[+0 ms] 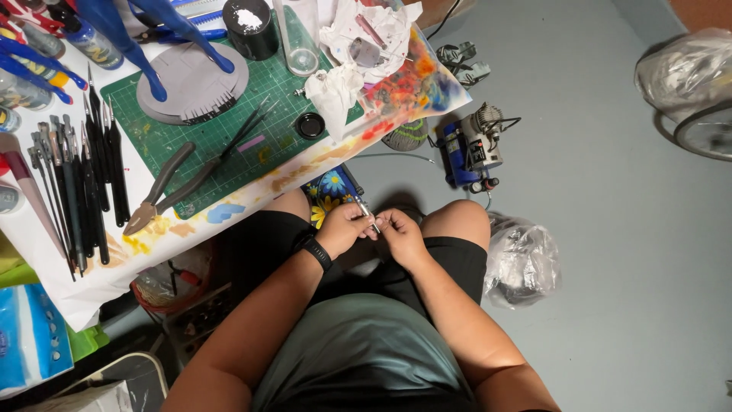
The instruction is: Disassembling an airbrush to clean the needle and internal components with a tissue before reassembling it.
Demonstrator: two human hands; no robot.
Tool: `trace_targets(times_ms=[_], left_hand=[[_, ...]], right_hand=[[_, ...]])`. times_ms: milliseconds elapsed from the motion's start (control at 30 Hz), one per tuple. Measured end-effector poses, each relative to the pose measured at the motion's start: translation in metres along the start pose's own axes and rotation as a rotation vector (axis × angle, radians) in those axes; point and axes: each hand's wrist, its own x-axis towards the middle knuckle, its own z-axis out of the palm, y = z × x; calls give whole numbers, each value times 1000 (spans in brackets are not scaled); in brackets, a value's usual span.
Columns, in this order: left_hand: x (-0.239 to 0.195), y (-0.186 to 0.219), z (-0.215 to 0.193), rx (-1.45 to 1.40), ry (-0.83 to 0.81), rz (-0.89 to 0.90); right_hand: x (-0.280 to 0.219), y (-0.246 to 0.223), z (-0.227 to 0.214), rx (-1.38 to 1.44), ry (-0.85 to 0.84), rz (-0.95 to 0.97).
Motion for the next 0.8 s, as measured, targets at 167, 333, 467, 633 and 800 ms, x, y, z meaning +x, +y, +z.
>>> trace_targets(times_ms=[167, 333, 467, 633, 800], left_hand=[[-3, 4, 0, -27, -4, 5], [-2, -1, -1, -46, -8, 16], [3, -9, -1, -53, -14, 30], [1, -9, -1, -79, -17, 35], [4, -10, 0, -65, -2, 31]], right_hand=[[-1, 5, -5, -19, 1, 2], [-3, -1, -5, -30, 1, 0], [1, 15, -8, 2, -9, -5], [3, 24, -10, 64, -5, -17], [-2, 5, -6, 3, -15, -16]])
